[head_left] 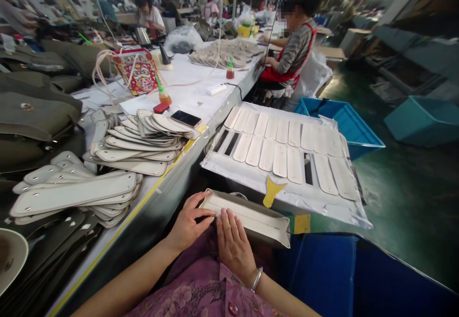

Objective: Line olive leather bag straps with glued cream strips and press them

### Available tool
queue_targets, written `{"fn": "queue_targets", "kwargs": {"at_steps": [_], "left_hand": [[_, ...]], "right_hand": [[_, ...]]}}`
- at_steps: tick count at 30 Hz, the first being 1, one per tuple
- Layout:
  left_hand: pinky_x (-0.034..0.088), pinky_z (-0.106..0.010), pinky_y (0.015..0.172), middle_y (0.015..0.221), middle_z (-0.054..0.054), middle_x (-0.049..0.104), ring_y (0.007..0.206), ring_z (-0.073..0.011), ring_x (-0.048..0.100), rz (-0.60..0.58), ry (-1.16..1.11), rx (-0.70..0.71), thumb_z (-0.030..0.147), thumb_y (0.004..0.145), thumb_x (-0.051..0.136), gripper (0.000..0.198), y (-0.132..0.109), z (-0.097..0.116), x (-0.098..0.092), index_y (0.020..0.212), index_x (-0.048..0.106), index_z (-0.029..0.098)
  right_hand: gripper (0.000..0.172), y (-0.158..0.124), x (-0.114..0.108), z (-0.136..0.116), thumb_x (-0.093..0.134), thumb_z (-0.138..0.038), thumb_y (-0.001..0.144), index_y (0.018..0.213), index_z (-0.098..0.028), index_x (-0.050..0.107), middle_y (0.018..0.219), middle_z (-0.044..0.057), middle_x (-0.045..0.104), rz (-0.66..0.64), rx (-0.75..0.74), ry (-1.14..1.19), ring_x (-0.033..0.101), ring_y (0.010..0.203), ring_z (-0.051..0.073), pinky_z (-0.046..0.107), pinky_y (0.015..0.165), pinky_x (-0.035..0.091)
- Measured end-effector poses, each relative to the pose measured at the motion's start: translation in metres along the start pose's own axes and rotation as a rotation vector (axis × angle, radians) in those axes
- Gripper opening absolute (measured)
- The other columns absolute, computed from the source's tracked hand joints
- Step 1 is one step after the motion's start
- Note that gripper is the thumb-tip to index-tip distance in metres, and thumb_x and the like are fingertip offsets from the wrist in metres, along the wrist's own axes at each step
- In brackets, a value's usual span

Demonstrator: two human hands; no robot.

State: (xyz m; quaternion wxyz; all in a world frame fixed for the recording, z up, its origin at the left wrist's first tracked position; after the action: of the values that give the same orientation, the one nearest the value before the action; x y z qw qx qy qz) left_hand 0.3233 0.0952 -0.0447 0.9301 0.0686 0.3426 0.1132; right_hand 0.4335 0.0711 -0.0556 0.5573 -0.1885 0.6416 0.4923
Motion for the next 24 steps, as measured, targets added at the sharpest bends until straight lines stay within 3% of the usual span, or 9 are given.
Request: {"fn": "queue_targets", "kwargs": {"at_steps": [4, 9, 14, 17, 19, 21, 23, 24], "left_hand": [[0.037, -0.037, 0.104, 0.133, -0.004, 0.046, 0.122, -0.0192, 0.043, 0.013, -0.119, -0.131, 0.021, 0.081, 0.056, 0.015, -0.007, -0.02, -0.003, 0.087, 0.069, 0.022], [0.031, -0.039, 0.107, 0.134, -0.005, 0.042, 0.125, -0.0194, 0.04, 0.056, -0.112, -0.161, 0.019, 0.083, 0.049, 0.013, -0.009, -0.019, 0.002, 0.086, 0.062, 0.019], [0.03, -0.042, 0.107, 0.135, -0.004, 0.038, 0.126, -0.0193, 0.036, 0.066, -0.096, -0.139, 0.023, 0.086, 0.044, 0.018, -0.009, -0.015, 0.017, 0.101, 0.053, 0.023], [0.031, -0.043, 0.107, 0.138, -0.004, 0.034, 0.128, -0.0198, 0.034, 0.037, -0.04, -0.117, 0.026, 0.087, 0.042, 0.035, -0.007, -0.018, 0.016, 0.122, 0.044, 0.028], [0.03, -0.045, 0.106, 0.143, -0.004, 0.027, 0.13, -0.022, 0.031, -0.019, 0.078, -0.071, 0.027, 0.087, 0.042, 0.047, -0.002, -0.018, 0.014, 0.133, 0.034, 0.029], [0.026, -0.049, 0.108, 0.147, -0.004, 0.024, 0.133, -0.0248, 0.027, -0.085, 0.253, 0.047, 0.029, 0.085, 0.044, 0.056, 0.007, -0.006, 0.016, 0.139, 0.027, 0.03], [0.018, -0.052, 0.109, 0.148, -0.005, 0.025, 0.134, -0.026, 0.026, -0.208, 0.399, 0.212, 0.036, 0.084, 0.047, 0.063, 0.018, 0.015, 0.037, 0.142, 0.023, 0.03], [0.015, -0.052, 0.11, 0.147, -0.005, 0.027, 0.134, -0.026, 0.026, -0.309, 0.439, 0.28, 0.041, 0.084, 0.048, 0.066, 0.023, 0.028, 0.054, 0.143, 0.022, 0.029]], "right_hand": [[0.044, 0.008, 0.002, -0.006, 0.027, -0.009, 0.088, 0.127, 0.001, 0.045, 0.134, 0.022, 0.044, 0.007, -0.022, 0.046, 0.039, 0.127, 0.029, 0.043, 0.104, 0.033], [0.046, 0.014, 0.007, -0.009, 0.028, -0.014, 0.088, 0.128, 0.002, 0.043, 0.137, 0.023, 0.04, 0.019, -0.007, 0.083, 0.035, 0.128, 0.032, 0.045, 0.107, 0.03], [0.046, -0.013, 0.007, 0.001, 0.032, -0.018, 0.088, 0.129, -0.005, 0.045, 0.141, 0.017, 0.038, 0.056, -0.023, 0.015, 0.039, 0.126, 0.028, 0.043, 0.108, 0.029], [0.045, -0.031, -0.011, 0.015, 0.035, -0.018, 0.086, 0.128, -0.006, 0.046, 0.14, 0.015, 0.04, 0.079, -0.015, -0.021, 0.039, 0.127, 0.028, 0.042, 0.107, 0.031], [0.045, -0.036, -0.032, 0.035, 0.041, -0.019, 0.085, 0.127, -0.007, 0.047, 0.14, 0.014, 0.04, 0.044, 0.003, 0.029, 0.035, 0.129, 0.028, 0.04, 0.106, 0.034], [0.047, -0.037, -0.052, 0.074, 0.044, -0.02, 0.084, 0.129, -0.009, 0.046, 0.14, 0.013, 0.04, -0.025, 0.097, 0.134, 0.031, 0.132, 0.027, 0.041, 0.105, 0.036], [0.045, -0.046, -0.064, 0.14, 0.041, -0.016, 0.085, 0.13, -0.013, 0.045, 0.137, 0.013, 0.044, -0.051, 0.372, 0.236, 0.035, 0.13, 0.025, 0.044, 0.105, 0.036], [0.042, -0.058, -0.06, 0.179, 0.04, -0.015, 0.086, 0.127, -0.014, 0.048, 0.132, 0.014, 0.049, -0.062, 0.59, 0.279, 0.041, 0.126, 0.024, 0.044, 0.103, 0.038]]}}
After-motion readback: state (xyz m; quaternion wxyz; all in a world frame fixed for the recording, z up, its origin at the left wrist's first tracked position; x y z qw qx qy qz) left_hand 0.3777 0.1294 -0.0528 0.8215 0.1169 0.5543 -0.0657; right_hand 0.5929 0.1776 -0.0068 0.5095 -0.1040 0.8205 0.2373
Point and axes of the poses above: each hand's wrist, its own y-axis towards the middle knuckle, its own x-axis out of the palm, z = x × y, the point moved 10 cm from there along y, towards the middle knuckle
